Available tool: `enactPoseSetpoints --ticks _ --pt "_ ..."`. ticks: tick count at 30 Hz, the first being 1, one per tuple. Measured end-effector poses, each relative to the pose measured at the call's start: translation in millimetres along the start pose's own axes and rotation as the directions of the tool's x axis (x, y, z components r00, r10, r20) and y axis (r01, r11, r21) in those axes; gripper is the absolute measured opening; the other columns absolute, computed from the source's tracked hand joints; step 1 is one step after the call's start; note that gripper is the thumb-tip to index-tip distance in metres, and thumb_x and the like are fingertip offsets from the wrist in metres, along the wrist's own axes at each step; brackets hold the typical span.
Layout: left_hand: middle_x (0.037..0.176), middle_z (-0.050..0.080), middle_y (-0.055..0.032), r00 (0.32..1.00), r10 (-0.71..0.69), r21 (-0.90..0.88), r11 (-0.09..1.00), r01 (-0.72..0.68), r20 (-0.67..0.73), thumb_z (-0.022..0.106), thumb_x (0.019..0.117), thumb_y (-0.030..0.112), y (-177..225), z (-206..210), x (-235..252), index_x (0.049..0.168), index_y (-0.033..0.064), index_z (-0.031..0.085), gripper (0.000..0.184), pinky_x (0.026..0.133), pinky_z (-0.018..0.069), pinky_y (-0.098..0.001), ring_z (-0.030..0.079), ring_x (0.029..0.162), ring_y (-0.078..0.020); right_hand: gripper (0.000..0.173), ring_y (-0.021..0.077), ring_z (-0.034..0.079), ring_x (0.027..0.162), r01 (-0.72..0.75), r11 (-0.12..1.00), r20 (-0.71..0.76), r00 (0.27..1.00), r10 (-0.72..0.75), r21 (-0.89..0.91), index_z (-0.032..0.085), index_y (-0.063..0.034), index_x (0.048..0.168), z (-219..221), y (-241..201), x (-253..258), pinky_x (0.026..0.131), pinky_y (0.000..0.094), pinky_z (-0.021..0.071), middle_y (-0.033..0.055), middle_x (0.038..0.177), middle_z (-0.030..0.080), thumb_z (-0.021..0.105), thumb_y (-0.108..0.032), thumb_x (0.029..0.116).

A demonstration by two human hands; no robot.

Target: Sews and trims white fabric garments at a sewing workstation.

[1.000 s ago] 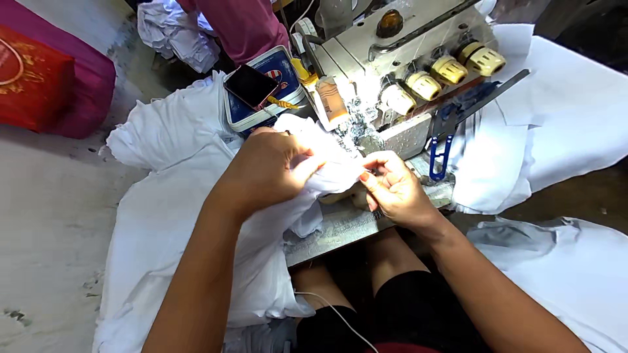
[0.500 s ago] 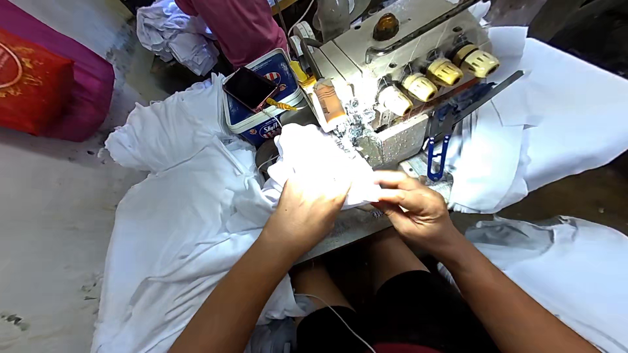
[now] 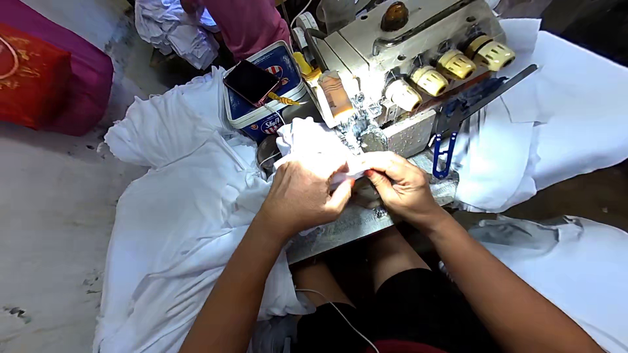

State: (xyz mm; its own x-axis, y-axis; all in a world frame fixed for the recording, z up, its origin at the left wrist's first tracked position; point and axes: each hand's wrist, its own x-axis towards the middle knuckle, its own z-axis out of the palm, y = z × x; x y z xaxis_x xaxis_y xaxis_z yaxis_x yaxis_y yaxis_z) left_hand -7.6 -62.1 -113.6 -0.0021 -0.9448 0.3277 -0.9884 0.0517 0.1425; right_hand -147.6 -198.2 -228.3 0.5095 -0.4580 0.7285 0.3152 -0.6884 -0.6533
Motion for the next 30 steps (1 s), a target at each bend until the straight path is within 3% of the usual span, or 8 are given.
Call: enactPoseSetpoints --ticks 5,9,13,17,19,23,27,30 --pt "0.067 0.065 -0.0030 0.986 0.131 -0.076 0.987 -0.139 -0.100 0.059 0.0957 0.021 6 15 -5 0.088 0.0086 0.076 0.022 0.053 0.0447 -0.0314 0.061 0.059 -0.0150 0.013 0.0076 0.069 0.094 0.130 0.991 0.047 0.990 -0.130 0.005 0.074 0.0037 0.096 -8 -6 -3 0.086 0.0175 0.0540 0.0145 0.098 0.073 0.063 -0.001 0.0933" --pt "0.094 0.072 -0.0079 0.997 0.074 -0.070 0.995 -0.076 -0.030 0.063 0.0911 0.034 -9 16 -6 0.105 0.0086 0.075 0.031 0.074 0.0503 -0.0389 0.066 0.083 -0.0211 0.013 0.0118 0.072 0.095 0.169 0.983 0.018 0.986 -0.168 -0.078 0.074 0.0038 0.095 -8 -7 -6 0.087 0.0195 0.0548 0.0164 0.096 0.074 0.062 0.002 0.0922" --pt "0.107 0.072 -0.0126 1.000 0.000 -0.028 1.000 0.000 -0.002 0.060 0.0952 0.027 -13 25 -6 0.114 0.0065 0.074 0.032 0.077 0.0534 -0.0450 0.069 0.089 -0.0277 0.015 0.0162 0.072 0.106 0.133 0.983 0.014 0.991 -0.132 -0.124 0.076 0.0025 0.102 -2 -5 -7 0.092 0.0239 0.0555 0.0186 0.111 0.074 0.063 -0.002 0.0965" --pt "0.122 0.068 -0.0175 0.988 -0.147 0.000 0.989 0.147 -0.051 0.056 0.1019 0.030 -17 37 -8 0.130 0.0086 0.069 0.038 0.096 0.0501 -0.0525 0.063 0.116 -0.0365 0.015 0.0103 0.066 0.093 0.011 0.976 -0.129 0.991 -0.040 -0.216 0.072 0.0041 0.101 -7 -9 -19 0.083 0.0181 0.0539 0.0172 0.108 0.068 0.065 -0.008 0.0978" --pt "0.128 0.065 -0.0182 0.975 -0.199 -0.004 0.980 0.200 -0.101 0.055 0.1027 0.029 -16 43 -11 0.133 0.0084 0.068 0.039 0.105 0.0448 -0.0532 0.058 0.125 -0.0373 0.017 0.0193 0.065 0.096 -0.124 0.913 -0.266 0.964 0.018 -0.389 0.071 0.0049 0.104 -17 -5 -25 0.085 0.0269 0.0545 0.0190 0.103 0.067 0.064 -0.010 0.0980" --pt "0.117 0.069 -0.0176 0.935 -0.256 -0.004 0.965 0.263 -0.246 0.054 0.1024 0.024 1 57 -29 0.120 0.0066 0.074 0.032 0.103 0.0436 -0.0516 0.061 0.117 -0.0356 0.044 0.0407 0.054 0.125 -0.425 0.806 -0.419 0.874 0.247 -0.412 0.050 0.0160 0.128 -44 13 -23 0.100 0.0453 0.0483 0.0358 0.133 0.052 0.062 -0.015 0.0992" --pt "0.112 0.065 -0.0229 0.873 -0.328 -0.086 0.944 0.319 -0.362 0.059 0.0987 0.023 33 74 -60 0.113 0.0047 0.077 0.029 0.096 0.0475 -0.0435 0.061 0.107 -0.0340 0.068 0.0204 0.064 0.088 -0.632 0.734 -0.398 0.758 0.517 -0.249 0.025 0.0082 0.148 -49 26 -14 0.079 0.0364 0.0548 0.0227 0.116 0.056 0.065 -0.021 0.1002" --pt "0.117 0.062 -0.0252 0.855 -0.339 -0.156 0.941 0.301 -0.391 0.061 0.0991 0.025 46 81 -76 0.116 0.0035 0.075 0.030 0.101 0.0454 -0.0373 0.059 0.112 -0.0314 0.056 0.0304 0.062 0.090 -0.716 0.663 -0.353 0.692 0.630 -0.221 0.031 0.0063 0.149 -50 22 -9 0.083 0.0477 0.0522 0.0254 0.112 0.059 0.057 -0.017 0.1051"
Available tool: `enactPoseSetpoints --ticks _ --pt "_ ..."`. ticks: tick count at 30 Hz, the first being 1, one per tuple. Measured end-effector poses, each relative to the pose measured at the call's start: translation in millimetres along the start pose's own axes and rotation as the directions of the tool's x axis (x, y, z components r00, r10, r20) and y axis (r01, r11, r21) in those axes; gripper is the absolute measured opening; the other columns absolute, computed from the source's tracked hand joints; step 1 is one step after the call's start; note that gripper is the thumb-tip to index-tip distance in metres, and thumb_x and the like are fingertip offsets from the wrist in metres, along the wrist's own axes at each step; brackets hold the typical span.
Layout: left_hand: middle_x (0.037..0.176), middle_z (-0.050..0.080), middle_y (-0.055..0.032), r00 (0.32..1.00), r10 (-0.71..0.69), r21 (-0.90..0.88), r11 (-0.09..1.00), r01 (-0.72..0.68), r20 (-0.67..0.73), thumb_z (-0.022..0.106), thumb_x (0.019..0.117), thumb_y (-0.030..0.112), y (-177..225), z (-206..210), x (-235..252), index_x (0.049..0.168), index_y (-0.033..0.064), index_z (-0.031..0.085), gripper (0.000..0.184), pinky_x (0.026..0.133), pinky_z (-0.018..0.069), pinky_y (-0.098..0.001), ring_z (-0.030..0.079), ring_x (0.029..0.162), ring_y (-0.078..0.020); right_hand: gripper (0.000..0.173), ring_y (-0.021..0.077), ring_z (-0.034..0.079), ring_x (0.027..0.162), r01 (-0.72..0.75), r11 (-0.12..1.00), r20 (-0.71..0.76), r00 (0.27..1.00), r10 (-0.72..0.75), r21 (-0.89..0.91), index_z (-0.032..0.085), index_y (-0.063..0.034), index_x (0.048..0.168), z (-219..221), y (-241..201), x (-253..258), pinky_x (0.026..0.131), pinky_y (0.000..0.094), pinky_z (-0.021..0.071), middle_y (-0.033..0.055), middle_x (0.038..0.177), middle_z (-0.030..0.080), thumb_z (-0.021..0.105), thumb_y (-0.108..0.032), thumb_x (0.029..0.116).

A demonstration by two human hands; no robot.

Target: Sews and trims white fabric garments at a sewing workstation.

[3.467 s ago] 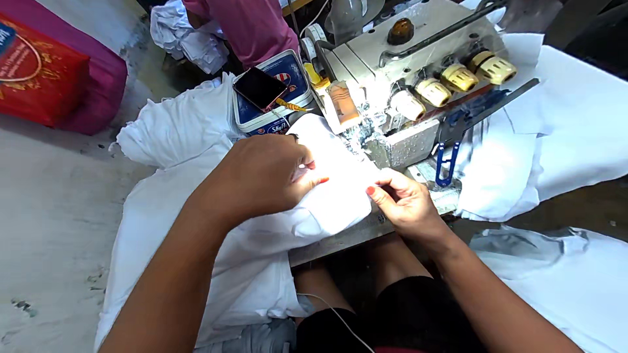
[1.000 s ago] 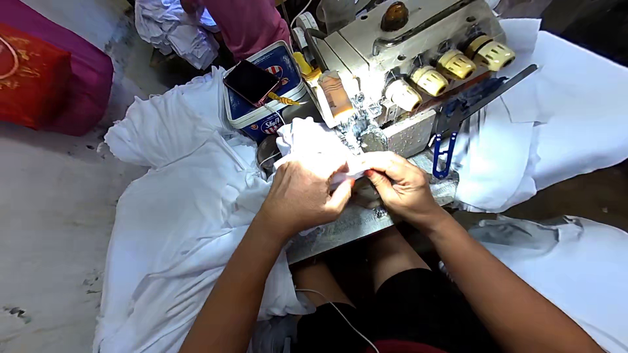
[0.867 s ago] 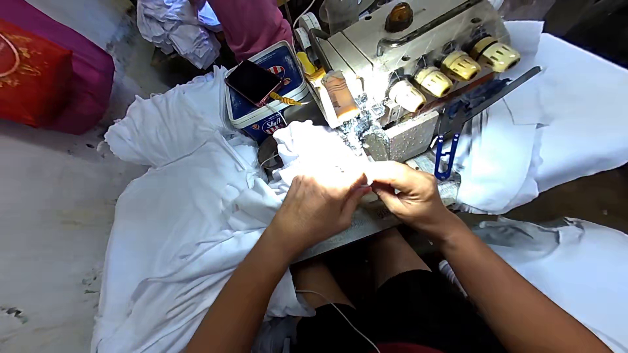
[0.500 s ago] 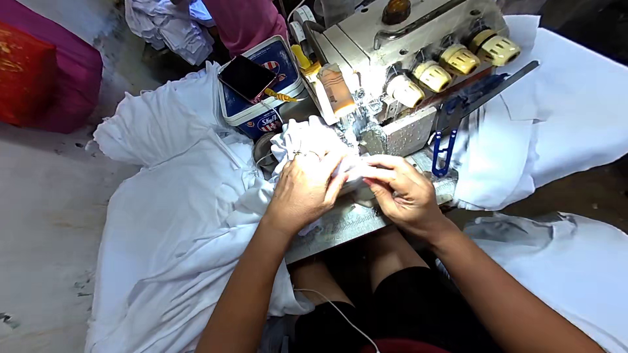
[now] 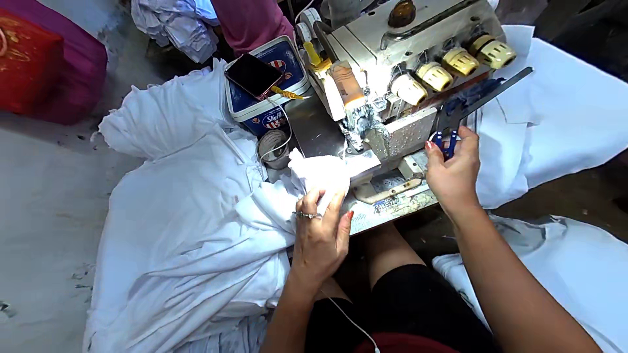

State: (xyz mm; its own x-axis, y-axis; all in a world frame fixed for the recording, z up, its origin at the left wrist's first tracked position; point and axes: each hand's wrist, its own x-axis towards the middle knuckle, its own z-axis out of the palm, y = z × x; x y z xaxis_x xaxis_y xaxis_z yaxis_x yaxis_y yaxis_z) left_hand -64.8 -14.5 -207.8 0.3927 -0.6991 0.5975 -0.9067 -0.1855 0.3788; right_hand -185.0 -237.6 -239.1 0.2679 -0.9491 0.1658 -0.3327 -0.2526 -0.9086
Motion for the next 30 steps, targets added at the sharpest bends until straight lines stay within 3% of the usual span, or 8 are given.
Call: enactPoseSetpoints --ticks 2,4,7,11,16,20,24,30 --pt "0.115 0.065 -0.0249 0.999 -0.011 -0.035 0.999 0.010 -0.043 0.059 0.1000 0.020 0 -6 -1 0.115 0.0004 0.075 0.029 0.101 0.0476 -0.0324 0.062 0.111 -0.0282 0.049 0.0364 0.064 0.098 -0.049 0.996 0.003 0.999 0.049 -0.075 0.039 0.0048 0.148 -9 -9 -5 0.089 0.0539 0.0507 0.0277 0.116 0.061 0.054 -0.017 0.1060" --pt "0.109 0.067 -0.0224 0.994 -0.040 -0.024 0.999 0.038 -0.103 0.059 0.0980 0.011 -2 -17 7 0.107 -0.0031 0.075 0.023 0.089 0.0533 -0.0267 0.066 0.099 -0.0222 0.050 0.0425 0.062 0.095 -0.033 0.985 0.002 0.999 0.034 -0.167 0.043 0.0039 0.148 -21 -17 -18 0.086 0.0612 0.0475 0.0306 0.111 0.062 0.054 -0.021 0.1061" --pt "0.106 0.066 -0.0192 0.992 -0.034 0.023 0.999 0.037 -0.122 0.062 0.0924 0.006 -12 -28 30 0.106 -0.0044 0.073 0.020 0.066 0.0505 -0.0196 0.062 0.081 -0.0138 0.052 0.0495 0.062 0.081 0.238 0.915 0.054 0.971 -0.233 -0.325 0.048 0.0028 0.149 -33 -28 -44 0.070 0.0672 0.0458 0.0333 0.102 0.064 0.052 -0.025 0.1048" --pt "0.118 0.066 -0.0223 1.000 0.004 0.073 0.997 -0.004 0.004 0.068 0.0903 0.010 -29 -20 52 0.110 -0.0029 0.075 0.025 0.083 0.0573 -0.0360 0.068 0.097 -0.0272 0.038 0.0368 0.058 0.055 0.601 0.682 0.242 0.797 -0.553 -0.418 0.069 -0.0061 0.133 -29 -60 -60 0.044 0.0500 0.0410 0.0197 0.078 0.062 0.050 -0.018 0.1035" --pt "0.099 0.073 -0.0150 0.997 0.021 0.019 1.000 -0.019 -0.078 0.068 0.0929 0.004 -35 -16 50 0.093 -0.0014 0.076 0.009 0.086 0.0556 -0.0272 0.071 0.096 -0.0199 0.038 0.0339 0.059 0.058 0.700 0.494 0.412 0.709 -0.572 -0.517 0.067 -0.0127 0.137 -17 -91 -56 0.047 0.0433 0.0412 0.0186 0.083 0.059 0.056 -0.024 0.1035" --pt "0.104 0.074 -0.0138 0.991 -0.083 -0.224 0.973 0.057 -0.109 0.068 0.0911 0.000 -34 -23 40 0.092 -0.0034 0.074 0.007 0.084 0.0543 -0.0168 0.070 0.099 -0.0075 0.036 0.0323 0.059 0.056 0.739 0.442 0.455 0.667 -0.591 -0.509 0.069 -0.0083 0.134 -9 -94 -53 0.047 0.0427 0.0421 0.0181 0.084 0.061 0.057 -0.020 0.1023" --pt "0.111 0.072 -0.0040 0.962 -0.255 -0.560 0.813 0.160 -0.095 0.064 0.0925 -0.005 -31 -26 31 0.097 -0.0024 0.067 0.006 0.066 0.0577 -0.0156 0.067 0.077 0.0018 0.036 0.0312 0.059 0.056 0.735 0.446 0.484 0.675 -0.557 -0.511 0.068 -0.0075 0.135 -17 -97 -54 0.046 0.0421 0.0421 0.0154 0.079 0.060 0.056 -0.019 0.1031" --pt "0.118 0.071 0.0021 0.947 -0.303 -0.660 0.734 0.159 -0.109 0.061 0.0940 -0.005 -23 -25 25 0.095 0.0045 0.065 0.011 0.069 0.0596 -0.0176 0.068 0.080 0.0017 0.035 0.0321 0.058 0.056 0.774 0.442 0.473 0.629 -0.617 -0.452 0.069 -0.0067 0.133 -2 -95 -52 0.047 0.0427 0.0418 0.0168 0.081 0.060 0.060 -0.014 0.0993"
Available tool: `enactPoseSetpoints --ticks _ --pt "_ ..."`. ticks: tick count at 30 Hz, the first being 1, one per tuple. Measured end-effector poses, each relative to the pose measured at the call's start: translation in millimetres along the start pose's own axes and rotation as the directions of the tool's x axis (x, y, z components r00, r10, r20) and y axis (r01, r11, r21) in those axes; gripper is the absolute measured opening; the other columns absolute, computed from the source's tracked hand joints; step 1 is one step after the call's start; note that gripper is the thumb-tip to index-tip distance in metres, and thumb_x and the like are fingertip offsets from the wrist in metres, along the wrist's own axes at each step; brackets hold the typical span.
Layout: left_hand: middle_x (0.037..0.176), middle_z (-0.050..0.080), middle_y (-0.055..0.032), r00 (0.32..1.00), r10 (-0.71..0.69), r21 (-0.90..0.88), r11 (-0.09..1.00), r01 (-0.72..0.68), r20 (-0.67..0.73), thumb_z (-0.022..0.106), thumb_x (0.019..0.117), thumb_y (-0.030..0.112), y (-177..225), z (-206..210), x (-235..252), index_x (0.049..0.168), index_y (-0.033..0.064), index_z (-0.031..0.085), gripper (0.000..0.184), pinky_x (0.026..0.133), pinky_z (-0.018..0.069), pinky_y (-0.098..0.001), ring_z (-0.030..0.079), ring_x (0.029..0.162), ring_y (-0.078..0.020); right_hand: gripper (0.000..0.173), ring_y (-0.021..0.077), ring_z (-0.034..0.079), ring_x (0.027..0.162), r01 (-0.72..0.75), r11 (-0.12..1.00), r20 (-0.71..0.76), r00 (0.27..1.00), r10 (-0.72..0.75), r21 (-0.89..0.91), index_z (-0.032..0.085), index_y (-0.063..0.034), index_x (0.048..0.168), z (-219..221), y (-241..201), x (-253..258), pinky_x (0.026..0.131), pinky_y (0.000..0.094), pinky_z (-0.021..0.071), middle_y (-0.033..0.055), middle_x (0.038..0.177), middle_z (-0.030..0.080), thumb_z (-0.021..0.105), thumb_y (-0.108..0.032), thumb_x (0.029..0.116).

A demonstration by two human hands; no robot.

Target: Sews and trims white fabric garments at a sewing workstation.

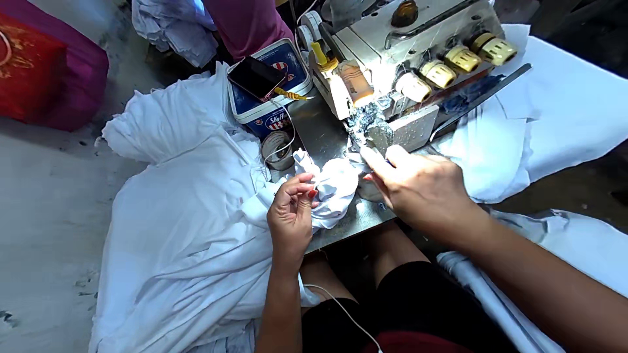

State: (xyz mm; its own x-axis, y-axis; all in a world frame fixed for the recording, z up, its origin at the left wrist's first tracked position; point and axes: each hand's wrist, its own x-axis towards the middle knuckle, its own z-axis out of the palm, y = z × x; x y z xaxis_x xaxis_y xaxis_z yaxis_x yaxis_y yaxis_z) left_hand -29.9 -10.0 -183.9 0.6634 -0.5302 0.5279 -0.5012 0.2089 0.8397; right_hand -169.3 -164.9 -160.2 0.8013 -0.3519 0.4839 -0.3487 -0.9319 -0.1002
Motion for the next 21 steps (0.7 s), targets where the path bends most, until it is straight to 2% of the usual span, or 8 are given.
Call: enactPoseSetpoints --ticks 4,7,10,12,14,16,18,21 --pt "0.103 0.060 0.0046 0.999 0.015 0.012 1.000 -0.015 -0.037 0.062 0.0929 -0.005 2 6 -7 0.092 0.0042 0.064 0.009 0.066 0.0587 -0.0140 0.063 0.075 0.0047 0.033 0.0314 0.059 0.055 0.003 1.000 -0.009 1.000 -0.003 0.016 0.072 -0.0079 0.128 10 -3 5 0.045 0.0425 0.0414 0.0163 0.082 0.063 0.061 -0.009 0.0970" --pt "0.093 0.070 0.0074 0.995 -0.087 -0.096 0.992 0.083 -0.041 0.057 0.0952 -0.008 7 11 -12 0.096 0.0059 0.062 0.015 0.064 0.0597 -0.0165 0.068 0.074 0.0015 0.033 0.0294 0.058 0.054 -0.078 0.975 -0.097 0.990 0.101 0.210 0.072 -0.0066 0.129 14 5 -3 0.044 0.0429 0.0420 0.0142 0.079 0.062 0.056 -0.018 0.1025" --pt "0.103 0.074 0.0021 0.965 -0.262 -0.294 0.923 0.248 -0.007 0.055 0.0969 -0.008 12 18 -17 0.098 0.0087 0.062 0.018 0.072 0.0645 -0.0247 0.075 0.087 -0.0079 0.051 0.0076 0.049 0.064 -0.133 0.774 -0.133 0.954 0.270 0.619 0.063 -0.0015 0.134 11 4 -14 0.058 0.0246 0.0418 0.0028 0.083 0.061 0.066 -0.034 0.0951" --pt "0.101 0.075 0.0017 0.947 -0.322 -0.388 0.871 0.301 0.012 0.056 0.0969 -0.008 12 24 -18 0.096 0.0100 0.063 0.020 0.073 0.0644 -0.0253 0.075 0.086 -0.0082 0.051 -0.0006 0.050 0.066 -0.016 0.670 -0.196 0.951 0.239 0.743 0.063 0.0020 0.125 16 -8 -17 0.060 0.0149 0.0432 0.0017 0.083 0.062 0.077 -0.030 0.0869" --pt "0.093 0.074 0.0038 0.942 -0.334 -0.421 0.851 0.314 0.027 0.055 0.0964 -0.009 11 30 -18 0.095 0.0101 0.064 0.021 0.072 0.0633 -0.0240 0.073 0.080 -0.0055 0.039 0.0077 0.062 0.073 0.103 0.712 -0.294 0.944 0.150 0.695 0.070 0.0012 0.116 28 -18 -14 0.062 0.0211 0.0509 0.0090 0.091 0.068 0.076 -0.021 0.0846" --pt "0.088 0.072 0.0058 0.950 -0.312 -0.411 0.863 0.294 0.025 0.055 0.0953 -0.010 9 32 -19 0.093 0.0101 0.063 0.022 0.066 0.0609 -0.0202 0.069 0.070 -0.0015 0.025 0.0207 0.068 0.073 0.174 0.766 -0.350 0.934 0.070 0.619 0.077 -0.0007 0.106 40 -20 -7 0.055 0.0329 0.0525 0.0168 0.096 0.069 0.069 -0.011 0.0843" --pt "0.088 0.070 0.0044 0.954 -0.300 -0.436 0.856 0.277 0.017 0.053 0.0962 -0.010 9 31 -18 0.093 0.0086 0.063 0.022 0.059 0.0575 -0.0162 0.065 0.065 0.0005 0.015 0.0155 0.065 0.073 0.084 0.728 -0.249 0.961 0.121 0.680 0.075 -0.0010 0.093 38 -19 -4 0.059 0.0295 0.0527 0.0122 0.092 0.068 0.063 -0.008 0.0881" --pt "0.101 0.076 -0.0009 0.934 -0.351 -0.577 0.748 0.327 0.074 0.053 0.0997 -0.006 15 30 -18 0.091 0.0120 0.065 0.023 0.067 0.0607 -0.0187 0.073 0.080 -0.0043 0.013 -0.0052 0.049 0.064 -0.225 0.467 0.103 0.957 0.271 0.855 0.065 -0.0022 0.087 20 -15 -2 0.061 0.0108 0.0420 -0.0028 0.075 0.056 0.061 -0.009 0.0977"
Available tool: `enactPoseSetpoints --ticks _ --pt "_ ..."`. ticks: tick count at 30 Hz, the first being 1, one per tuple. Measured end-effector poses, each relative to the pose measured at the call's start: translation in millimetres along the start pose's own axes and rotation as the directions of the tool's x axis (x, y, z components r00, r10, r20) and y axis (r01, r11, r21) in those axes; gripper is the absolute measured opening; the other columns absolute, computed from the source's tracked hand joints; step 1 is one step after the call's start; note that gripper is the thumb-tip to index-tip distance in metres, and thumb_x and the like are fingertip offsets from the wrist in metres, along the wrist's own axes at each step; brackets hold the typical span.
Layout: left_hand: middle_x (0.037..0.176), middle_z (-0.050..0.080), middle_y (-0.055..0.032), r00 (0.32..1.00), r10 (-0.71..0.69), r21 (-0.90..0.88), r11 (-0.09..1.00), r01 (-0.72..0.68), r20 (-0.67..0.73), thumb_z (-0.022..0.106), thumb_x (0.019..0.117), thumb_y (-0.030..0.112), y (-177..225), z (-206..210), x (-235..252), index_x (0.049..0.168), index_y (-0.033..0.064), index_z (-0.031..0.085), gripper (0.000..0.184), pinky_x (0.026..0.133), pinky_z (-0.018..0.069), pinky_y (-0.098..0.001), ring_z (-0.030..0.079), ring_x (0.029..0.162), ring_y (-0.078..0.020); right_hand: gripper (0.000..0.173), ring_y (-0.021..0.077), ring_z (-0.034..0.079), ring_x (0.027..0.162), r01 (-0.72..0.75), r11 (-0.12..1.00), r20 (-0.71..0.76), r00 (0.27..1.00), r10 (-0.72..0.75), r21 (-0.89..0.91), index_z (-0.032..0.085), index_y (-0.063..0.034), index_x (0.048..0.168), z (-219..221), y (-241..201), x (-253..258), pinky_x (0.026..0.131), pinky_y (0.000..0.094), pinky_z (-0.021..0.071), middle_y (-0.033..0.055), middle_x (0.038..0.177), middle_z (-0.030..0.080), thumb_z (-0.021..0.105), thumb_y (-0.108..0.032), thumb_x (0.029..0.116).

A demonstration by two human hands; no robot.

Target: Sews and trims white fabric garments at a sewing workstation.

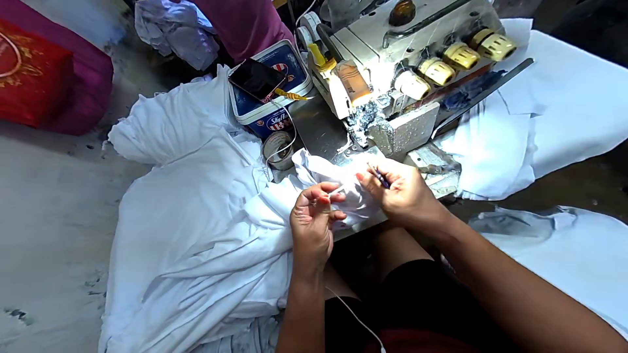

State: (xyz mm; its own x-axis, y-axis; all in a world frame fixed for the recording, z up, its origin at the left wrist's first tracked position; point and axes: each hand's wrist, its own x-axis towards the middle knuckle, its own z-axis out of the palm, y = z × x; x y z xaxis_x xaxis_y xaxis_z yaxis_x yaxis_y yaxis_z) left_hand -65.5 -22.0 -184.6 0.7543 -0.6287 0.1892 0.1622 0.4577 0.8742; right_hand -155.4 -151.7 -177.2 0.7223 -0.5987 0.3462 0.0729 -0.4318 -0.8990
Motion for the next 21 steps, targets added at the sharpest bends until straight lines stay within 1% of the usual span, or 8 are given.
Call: enactPoseSetpoints --ticks 3,5,7,8,11,15,19,21 --pt "0.113 0.076 -0.0107 0.995 -0.095 -0.154 0.983 0.097 0.026 0.049 0.1026 -0.003 -2 6 -1 0.091 0.0106 0.065 0.024 0.076 0.0628 -0.0262 0.076 0.093 -0.0149 0.015 -0.0043 0.048 0.055 -0.224 0.965 -0.045 0.972 0.232 0.140 0.060 -0.0072 0.089 -4 4 -1 0.053 0.0127 0.0416 -0.0060 0.065 0.052 0.060 -0.012 0.1026" --pt "0.120 0.073 -0.0153 0.992 -0.115 -0.211 0.970 0.123 0.046 0.051 0.1024 0.000 -6 7 -1 0.091 0.0091 0.066 0.021 0.083 0.0629 -0.0320 0.076 0.099 -0.0213 0.017 -0.0054 0.049 0.062 -0.123 0.991 -0.151 0.980 0.128 0.046 0.063 -0.0057 0.105 -6 11 -10 0.058 0.0125 0.0423 -0.0064 0.075 0.056 0.063 -0.021 0.1000" --pt "0.125 0.072 -0.0158 0.990 -0.108 -0.226 0.966 0.125 0.086 0.062 0.0997 0.007 -10 5 -2 0.092 0.0101 0.069 0.011 0.086 0.0625 -0.0344 0.075 0.102 -0.0229 0.047 -0.0012 0.055 0.076 0.022 0.994 -0.153 0.987 -0.039 -0.112 0.064 -0.0039 0.129 -15 14 -22 0.068 0.0182 0.0481 -0.0017 0.093 0.063 0.061 -0.039 0.0987" --pt "0.126 0.071 -0.0142 0.989 -0.099 -0.220 0.968 0.121 0.108 0.068 0.0969 0.012 -12 3 -3 0.092 0.0117 0.071 0.005 0.088 0.0619 -0.0348 0.075 0.104 -0.0222 0.050 0.0025 0.054 0.074 0.085 0.974 -0.150 0.982 -0.118 -0.208 0.066 -0.0050 0.132 -18 15 -27 0.065 0.0215 0.0468 0.0004 0.091 0.063 0.060 -0.042 0.0988" --pt "0.131 0.069 -0.0102 0.985 -0.050 -0.212 0.974 0.086 0.168 0.075 0.0916 0.020 -17 -1 -4 0.091 0.0156 0.074 0.005 0.094 0.0598 -0.0352 0.072 0.110 -0.0197 0.041 0.0132 0.052 0.058 0.231 0.846 -0.087 0.947 -0.309 -0.480 0.075 -0.0084 0.124 -24 16 -38 0.050 0.0293 0.0390 0.0046 0.073 0.059 0.058 -0.038 0.1004" --pt "0.134 0.068 -0.0066 0.974 -0.011 -0.208 0.976 0.059 0.225 0.075 0.0919 0.018 -20 -4 -3 0.090 0.0165 0.077 0.003 0.096 0.0586 -0.0336 0.070 0.112 -0.0160 0.036 0.0206 0.054 0.053 0.301 0.704 0.009 0.922 -0.386 -0.643 0.079 -0.0117 0.118 -24 15 -40 0.047 0.0346 0.0368 0.0066 0.067 0.059 0.054 -0.033 0.1025" --pt "0.140 0.064 -0.0044 0.967 0.003 -0.156 0.987 0.038 0.256 0.074 0.0923 0.016 -22 -7 -4 0.092 0.0170 0.078 0.004 0.098 0.0578 -0.0333 0.068 0.117 -0.0149 0.032 0.0202 0.053 0.051 0.306 0.701 -0.012 0.912 -0.410 -0.644 0.079 -0.0115 0.116 -15 20 -34 0.046 0.0342 0.0351 0.0062 0.064 0.058 0.055 -0.028 0.1020" --pt "0.145 0.060 -0.0015 0.942 0.024 -0.045 0.999 -0.009 0.336 0.071 0.0960 0.023 -18 -16 -6 0.096 0.0209 0.077 0.007 0.100 0.0561 -0.0328 0.063 0.125 -0.0143 0.032 0.0162 0.054 0.055 0.279 0.791 -0.078 0.922 -0.379 -0.544 0.079 -0.0098 0.117 -13 24 -34 0.049 0.0310 0.0381 0.0052 0.068 0.060 0.056 -0.027 0.1018"
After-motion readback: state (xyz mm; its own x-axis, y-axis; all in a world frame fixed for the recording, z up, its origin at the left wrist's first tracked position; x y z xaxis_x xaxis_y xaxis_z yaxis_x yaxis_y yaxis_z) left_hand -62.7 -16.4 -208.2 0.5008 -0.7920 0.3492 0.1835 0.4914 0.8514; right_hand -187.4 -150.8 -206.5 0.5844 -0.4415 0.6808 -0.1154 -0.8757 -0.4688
